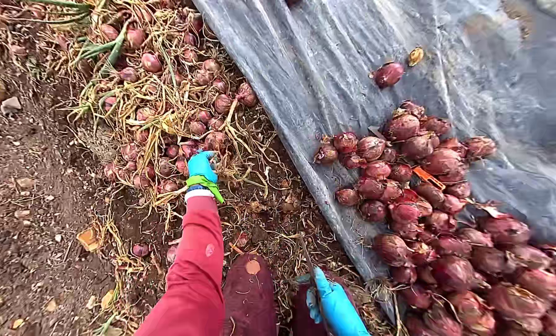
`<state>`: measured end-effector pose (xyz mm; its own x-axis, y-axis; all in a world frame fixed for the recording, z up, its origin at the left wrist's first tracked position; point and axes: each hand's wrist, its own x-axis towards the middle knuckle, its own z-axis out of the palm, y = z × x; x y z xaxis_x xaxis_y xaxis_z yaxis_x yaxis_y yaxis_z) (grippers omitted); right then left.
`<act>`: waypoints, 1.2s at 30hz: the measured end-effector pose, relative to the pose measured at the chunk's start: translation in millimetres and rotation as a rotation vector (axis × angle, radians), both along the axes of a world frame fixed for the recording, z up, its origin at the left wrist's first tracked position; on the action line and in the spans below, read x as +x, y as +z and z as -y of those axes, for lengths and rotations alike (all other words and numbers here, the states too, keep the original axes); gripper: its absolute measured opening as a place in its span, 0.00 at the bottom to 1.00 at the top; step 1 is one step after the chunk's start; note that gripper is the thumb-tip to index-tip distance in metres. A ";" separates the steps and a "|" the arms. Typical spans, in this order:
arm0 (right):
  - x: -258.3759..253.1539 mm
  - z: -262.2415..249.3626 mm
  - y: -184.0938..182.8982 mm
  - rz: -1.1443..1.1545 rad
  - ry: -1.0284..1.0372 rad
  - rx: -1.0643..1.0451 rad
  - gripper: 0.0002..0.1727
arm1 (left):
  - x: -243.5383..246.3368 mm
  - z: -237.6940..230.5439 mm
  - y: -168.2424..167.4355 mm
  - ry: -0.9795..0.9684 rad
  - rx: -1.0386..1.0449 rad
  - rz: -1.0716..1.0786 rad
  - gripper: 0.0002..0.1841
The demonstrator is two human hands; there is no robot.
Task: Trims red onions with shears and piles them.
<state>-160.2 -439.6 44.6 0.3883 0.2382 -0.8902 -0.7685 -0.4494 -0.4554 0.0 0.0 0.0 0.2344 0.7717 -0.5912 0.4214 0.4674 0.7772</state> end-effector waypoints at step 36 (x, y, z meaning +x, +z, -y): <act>-1.4 27.1 80.0 0.589 0.078 0.390 0.54 | -157.6 221.8 201.9 -1.703 0.665 -0.358 0.19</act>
